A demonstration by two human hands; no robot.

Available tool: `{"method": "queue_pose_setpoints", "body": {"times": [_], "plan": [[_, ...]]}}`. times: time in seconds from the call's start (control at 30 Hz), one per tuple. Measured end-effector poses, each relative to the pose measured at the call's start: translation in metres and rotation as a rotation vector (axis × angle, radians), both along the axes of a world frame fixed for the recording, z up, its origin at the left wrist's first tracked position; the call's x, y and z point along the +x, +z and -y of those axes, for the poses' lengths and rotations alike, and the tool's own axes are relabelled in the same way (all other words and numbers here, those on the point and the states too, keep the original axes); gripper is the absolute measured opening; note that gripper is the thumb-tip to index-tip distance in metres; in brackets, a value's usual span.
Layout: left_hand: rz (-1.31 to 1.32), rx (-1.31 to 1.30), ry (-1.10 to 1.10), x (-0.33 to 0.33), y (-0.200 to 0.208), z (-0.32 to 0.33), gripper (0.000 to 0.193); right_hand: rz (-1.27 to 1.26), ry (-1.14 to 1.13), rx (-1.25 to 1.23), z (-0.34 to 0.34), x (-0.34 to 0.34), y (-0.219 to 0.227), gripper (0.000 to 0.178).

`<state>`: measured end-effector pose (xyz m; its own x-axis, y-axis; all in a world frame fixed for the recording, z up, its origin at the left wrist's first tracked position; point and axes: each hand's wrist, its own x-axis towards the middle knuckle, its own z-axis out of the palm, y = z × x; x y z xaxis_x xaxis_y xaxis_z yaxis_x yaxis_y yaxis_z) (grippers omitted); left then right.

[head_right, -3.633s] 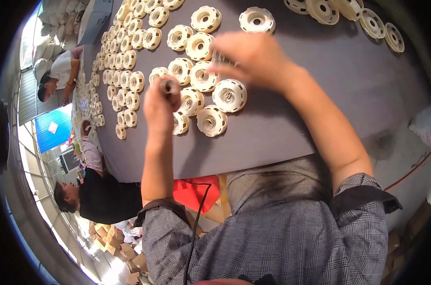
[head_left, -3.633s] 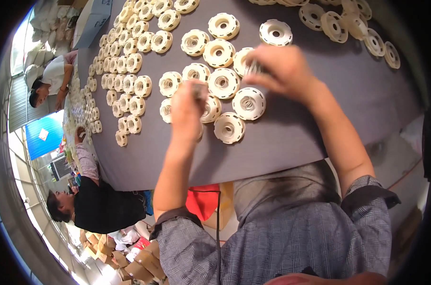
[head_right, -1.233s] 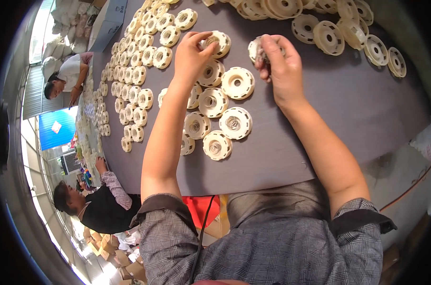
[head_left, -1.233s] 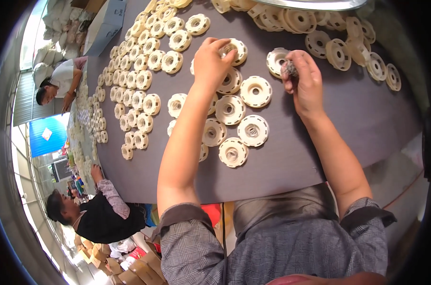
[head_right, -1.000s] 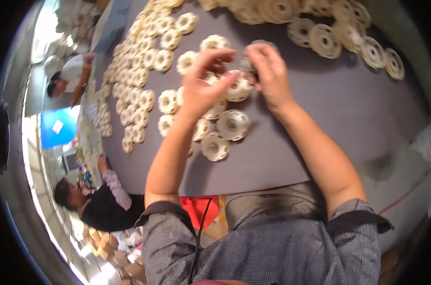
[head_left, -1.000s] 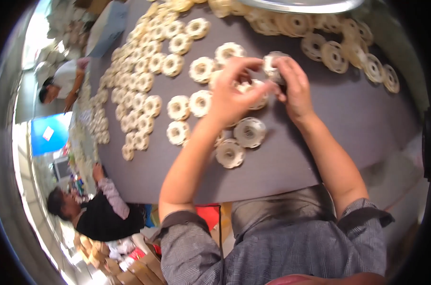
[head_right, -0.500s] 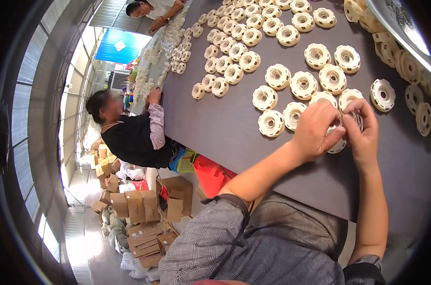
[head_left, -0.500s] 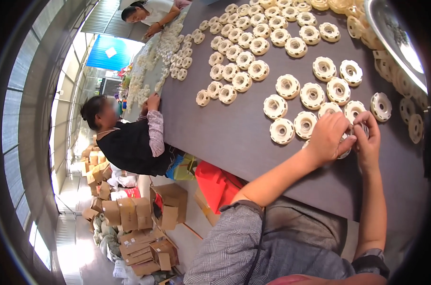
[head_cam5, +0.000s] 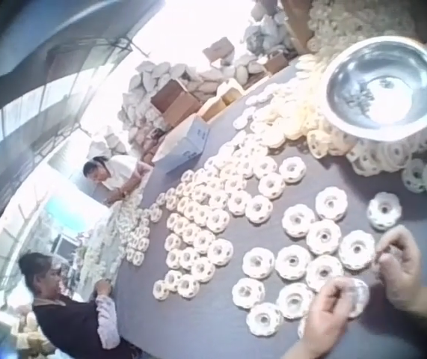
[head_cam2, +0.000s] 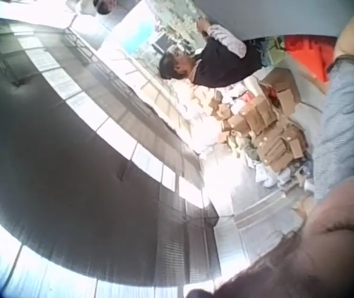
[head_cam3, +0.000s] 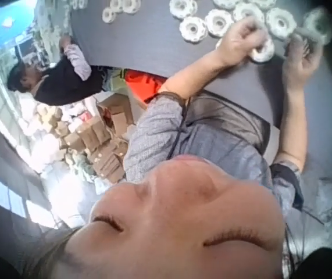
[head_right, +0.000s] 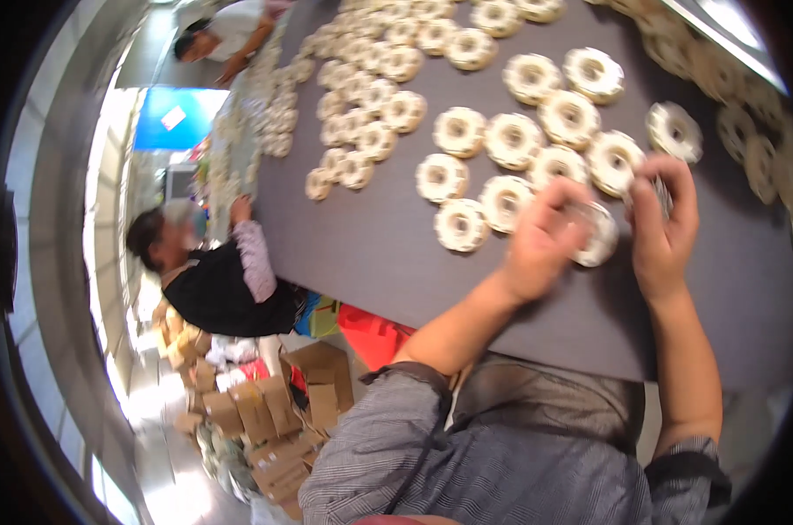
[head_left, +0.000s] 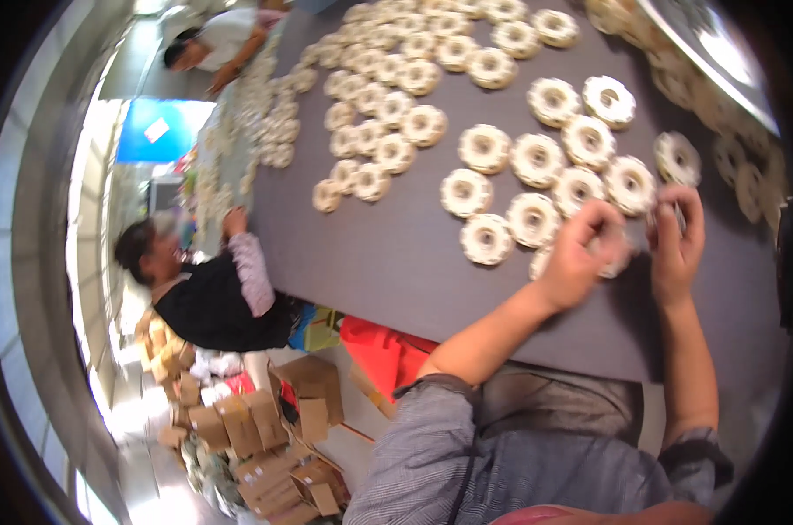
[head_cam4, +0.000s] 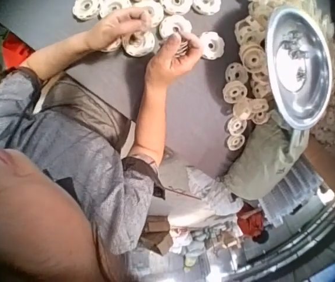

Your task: The person lays out plastic circular components on a table, separates metal springs taken from a tray, and inserts the springs into the plastic components by hand.

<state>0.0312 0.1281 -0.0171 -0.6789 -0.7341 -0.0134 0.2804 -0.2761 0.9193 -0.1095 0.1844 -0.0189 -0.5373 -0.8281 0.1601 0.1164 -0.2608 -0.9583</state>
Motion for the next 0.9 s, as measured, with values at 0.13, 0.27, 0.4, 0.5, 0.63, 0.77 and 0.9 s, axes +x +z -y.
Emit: {"method": "queue_pose_setpoints", "body": {"times": [0.13,0.27,0.4,0.5,0.63,0.77,0.9], "plan": [[0.024,0.280,0.010,0.010,0.020,0.019,0.021,0.055,-0.171,-0.090,0.017,-0.009,0.014,0.012],[-0.027,-0.058,0.058,-0.011,0.037,0.031,0.026,0.434,0.125,0.068,0.016,-0.028,0.019,0.011],[0.161,-0.397,0.079,-0.021,0.046,0.031,0.035,0.509,0.434,0.159,0.014,-0.028,0.024,0.020],[0.277,-0.711,0.095,-0.020,0.039,0.035,0.032,0.422,0.392,0.195,0.014,-0.022,0.017,0.023],[0.351,-0.558,0.214,-0.030,0.035,0.046,0.029,0.517,0.040,0.055,0.022,-0.037,0.008,0.025],[0.587,-0.930,0.082,-0.041,0.017,0.051,0.028,0.625,-0.101,0.026,0.022,-0.047,0.007,0.023],[0.676,-1.129,0.012,-0.051,0.011,0.053,0.028,0.554,-0.058,0.096,0.021,-0.048,0.009,0.021]]}}
